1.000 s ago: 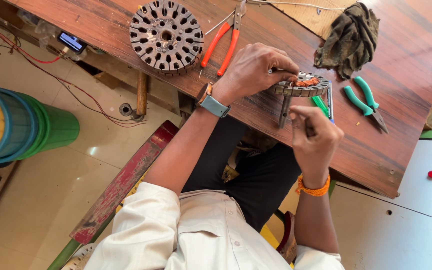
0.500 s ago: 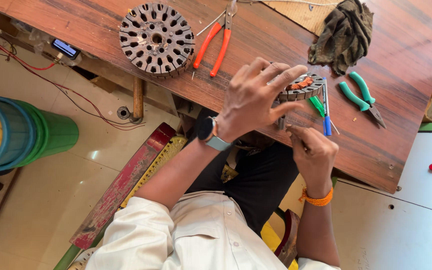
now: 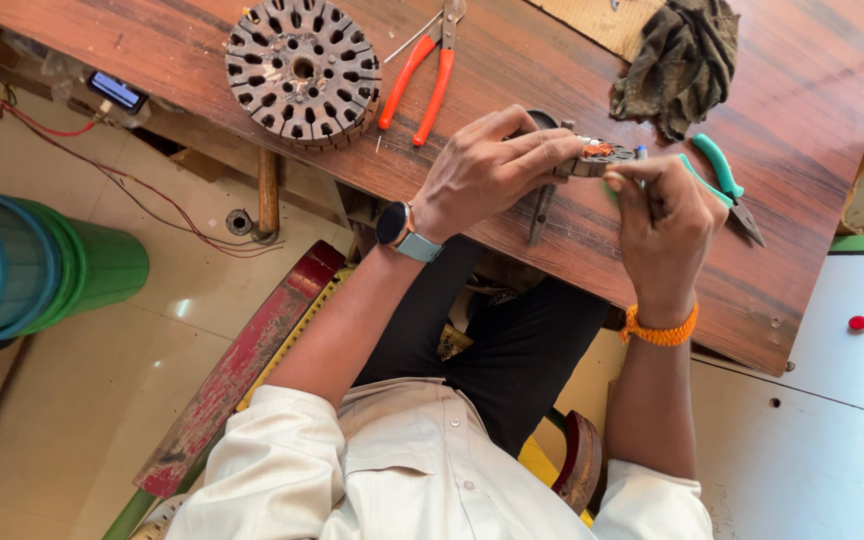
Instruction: The person manipulates a small circular electrical component with copper windings, using both hands to adjust and insert small parts into its slots. The person repeatedly repositions the component and uses fingers to press or align internal elements.
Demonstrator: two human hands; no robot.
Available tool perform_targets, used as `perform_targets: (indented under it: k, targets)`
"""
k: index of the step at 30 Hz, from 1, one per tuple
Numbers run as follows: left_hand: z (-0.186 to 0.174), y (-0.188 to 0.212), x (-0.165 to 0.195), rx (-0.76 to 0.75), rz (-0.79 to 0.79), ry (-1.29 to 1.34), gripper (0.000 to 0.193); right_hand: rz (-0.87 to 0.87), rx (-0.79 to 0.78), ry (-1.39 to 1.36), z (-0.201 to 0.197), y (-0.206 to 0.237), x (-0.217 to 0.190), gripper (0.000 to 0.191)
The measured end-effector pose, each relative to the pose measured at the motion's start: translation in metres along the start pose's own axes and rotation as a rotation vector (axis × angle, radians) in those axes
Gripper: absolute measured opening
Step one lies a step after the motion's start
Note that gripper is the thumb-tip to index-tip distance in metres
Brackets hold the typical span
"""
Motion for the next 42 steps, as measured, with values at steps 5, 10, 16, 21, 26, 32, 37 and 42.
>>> perform_targets:
  k: [5, 10, 16, 21, 26, 32, 37, 42]
  targets:
    - [-0.005, 0.001, -0.001, -0.035, -0.047, 0.041, 0.050, -0.084, -0.075, 0.047, 0.010, -0.016, -0.003, 0.010]
    - [-0.001, 0.007, 0.001, -0.025, -0.073, 0.037, 0.053, -0.076, -0.081, 0.042, 0.002, -0.026, 0.003, 0.011]
    - [-0.009, 0.005, 0.005, 0.000, -0.080, 0.191, 0.049, -0.229, -0.179, 0.236, 0.010, -0.048, 0.009, 0.007]
    - [-0.001, -0.027, -0.013, -0.222, -0.560, 0.217, 0.047, -0.266, -0.198, 0.346, 0.016, -0.061, 0.008, 0.017]
    - [0.016, -0.057, -0.031, -0.412, -0.709, 0.195, 0.035, 0.014, -0.176, 0.192, 0.002, -0.056, 0.005, 0.016]
    - [0.017, -0.047, -0.036, -0.286, -0.389, 0.492, 0.015, 0.372, -0.183, -0.417, 0.008, -0.017, -0.019, 0.008]
    - [0.019, -0.038, -0.047, -0.291, -0.312, 0.633, 0.016, 0.329, -0.121, -0.234, 0.020, -0.005, -0.042, 0.007]
    - [0.024, -0.035, -0.052, -0.335, -0.337, 0.624, 0.015, 0.164, -0.112, -0.031, 0.029, -0.002, -0.052, 0.008]
Point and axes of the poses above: each hand's wrist, its own y-axis away from the middle knuckle, its own z-axis out of the palm, x = y × z, the point moved 7 cm from there along -y, towards the middle knuckle, and after that the axes turned 9 degrees about -z, right-handed, at the moved point
